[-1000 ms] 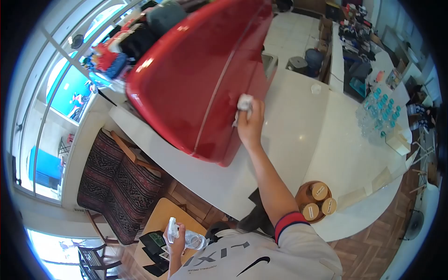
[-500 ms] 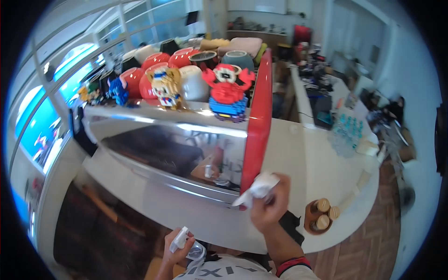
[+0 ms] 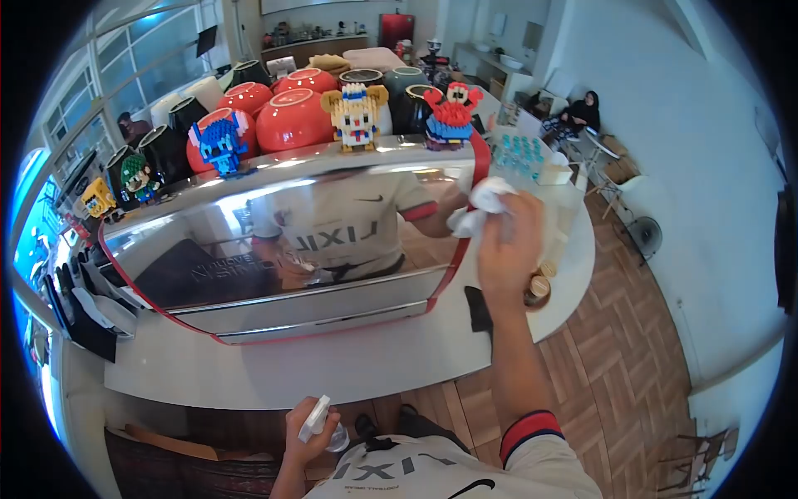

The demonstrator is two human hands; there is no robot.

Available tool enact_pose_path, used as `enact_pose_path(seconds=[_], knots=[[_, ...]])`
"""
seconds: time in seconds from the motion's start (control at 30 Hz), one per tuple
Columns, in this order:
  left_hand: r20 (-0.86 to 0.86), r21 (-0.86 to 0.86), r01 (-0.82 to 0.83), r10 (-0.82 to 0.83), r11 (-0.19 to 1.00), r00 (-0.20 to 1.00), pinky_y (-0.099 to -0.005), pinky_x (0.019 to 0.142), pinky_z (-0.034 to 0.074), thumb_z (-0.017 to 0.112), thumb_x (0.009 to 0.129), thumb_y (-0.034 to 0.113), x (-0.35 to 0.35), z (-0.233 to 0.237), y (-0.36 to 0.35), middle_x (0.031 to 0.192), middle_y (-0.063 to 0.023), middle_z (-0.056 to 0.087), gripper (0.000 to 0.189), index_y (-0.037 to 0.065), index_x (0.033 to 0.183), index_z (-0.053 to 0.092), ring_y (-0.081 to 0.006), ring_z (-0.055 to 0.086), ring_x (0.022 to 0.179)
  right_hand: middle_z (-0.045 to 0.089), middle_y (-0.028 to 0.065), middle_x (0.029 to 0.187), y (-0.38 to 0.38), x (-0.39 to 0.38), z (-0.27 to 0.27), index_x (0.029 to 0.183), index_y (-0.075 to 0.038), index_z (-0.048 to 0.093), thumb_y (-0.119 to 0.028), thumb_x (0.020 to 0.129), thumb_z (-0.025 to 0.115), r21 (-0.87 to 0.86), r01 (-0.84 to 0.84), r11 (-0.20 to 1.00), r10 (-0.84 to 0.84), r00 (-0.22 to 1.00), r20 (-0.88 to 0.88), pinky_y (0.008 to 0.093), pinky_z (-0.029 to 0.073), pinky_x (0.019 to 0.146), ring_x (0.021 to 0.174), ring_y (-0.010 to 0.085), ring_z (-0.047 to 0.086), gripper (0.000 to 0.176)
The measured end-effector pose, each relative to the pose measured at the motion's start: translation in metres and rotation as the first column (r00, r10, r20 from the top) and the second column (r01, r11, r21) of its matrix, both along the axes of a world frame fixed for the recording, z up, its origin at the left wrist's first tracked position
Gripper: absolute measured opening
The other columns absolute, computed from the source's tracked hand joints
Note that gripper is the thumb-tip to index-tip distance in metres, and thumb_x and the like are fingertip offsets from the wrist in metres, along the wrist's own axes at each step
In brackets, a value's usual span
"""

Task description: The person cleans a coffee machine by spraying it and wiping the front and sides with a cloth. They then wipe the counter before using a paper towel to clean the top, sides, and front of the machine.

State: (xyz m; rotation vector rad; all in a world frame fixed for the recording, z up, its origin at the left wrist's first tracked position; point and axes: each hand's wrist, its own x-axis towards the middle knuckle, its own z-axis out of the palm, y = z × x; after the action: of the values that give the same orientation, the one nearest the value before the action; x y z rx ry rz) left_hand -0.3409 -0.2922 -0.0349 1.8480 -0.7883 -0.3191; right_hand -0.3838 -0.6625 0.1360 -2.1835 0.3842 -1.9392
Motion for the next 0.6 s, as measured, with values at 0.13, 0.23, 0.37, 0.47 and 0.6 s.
enact_pose_path(seconds=[0.13, 0.23, 0.37, 0.47, 0.6], knots=[[-0.001, -0.037, 0.045, -0.045, 0.998, 0.999, -0.0343, 0.066, 0.051, 0.075, 0.081, 0.013, -0.008, 0.008, -0.013, 0.079, -0.0119, 0.066, 0.015, 0.000, 0.084, 0.069, -0.0257, 0.066, 0.073, 0.059, 0.0213, 0.104, 0.023, 0.015, -0.067, 0.105, 0.002, 0.059, 0.003, 0.079, 0.064, -0.089, -0.031, 0.996, 0.017, 0.988, -0.151, 0.0427, 0.049, 0.084, 0.091, 0.0400, 0.060, 0.026], [0.010, -0.079, 0.058, -0.058, 0.995, 0.998, -0.0336, 0.066, 0.051, 0.075, 0.081, 0.011, -0.016, 0.014, -0.019, 0.081, -0.0117, 0.067, 0.014, 0.000, 0.086, 0.069, -0.0254, 0.066, 0.073, 0.059, 0.0210, 0.101, 0.027, 0.006, -0.083, 0.104, 0.002, 0.060, 0.002, 0.079, 0.064, -0.112, -0.276, 0.955, 0.226, 0.916, -0.332, 0.0428, 0.051, 0.078, 0.087, 0.0395, 0.061, 0.025], [0.023, -0.094, 0.137, -0.136, 0.986, 0.990, -0.0329, 0.067, 0.053, 0.075, 0.081, 0.009, -0.029, 0.027, -0.036, 0.083, -0.0113, 0.068, 0.012, 0.000, 0.088, 0.070, -0.0254, 0.067, 0.074, 0.060, 0.0205, 0.101, 0.018, 0.012, 0.019, 0.103, 0.001, 0.063, 0.004, 0.081, 0.061, -0.001, -0.093, 0.996, 0.092, 0.993, -0.071, 0.0415, 0.052, 0.072, 0.086, 0.0369, 0.061, 0.022], [0.049, -0.124, 0.158, -0.153, 0.980, 0.987, -0.0333, 0.067, 0.053, 0.074, 0.081, 0.009, -0.034, 0.028, -0.044, 0.083, -0.0117, 0.068, 0.011, 0.000, 0.087, 0.070, -0.0252, 0.067, 0.074, 0.059, 0.0167, 0.097, 0.029, 0.039, 0.000, 0.103, -0.002, 0.063, 0.001, 0.084, 0.061, -0.168, 0.019, 0.986, -0.022, 1.000, -0.015, 0.0428, 0.052, 0.069, 0.082, 0.0365, 0.061, 0.019], [0.042, -0.162, 0.138, -0.133, 0.977, 0.990, -0.0330, 0.067, 0.053, 0.074, 0.082, 0.009, -0.036, 0.021, -0.048, 0.082, -0.0121, 0.067, 0.012, 0.000, 0.088, 0.069, -0.0245, 0.067, 0.073, 0.059, 0.0156, 0.096, 0.037, 0.019, -0.106, 0.102, -0.003, 0.064, 0.002, 0.081, 0.064, -0.249, -0.331, 0.910, 0.184, 0.862, -0.472, 0.0386, 0.054, 0.069, 0.083, 0.0354, 0.063, 0.022]])
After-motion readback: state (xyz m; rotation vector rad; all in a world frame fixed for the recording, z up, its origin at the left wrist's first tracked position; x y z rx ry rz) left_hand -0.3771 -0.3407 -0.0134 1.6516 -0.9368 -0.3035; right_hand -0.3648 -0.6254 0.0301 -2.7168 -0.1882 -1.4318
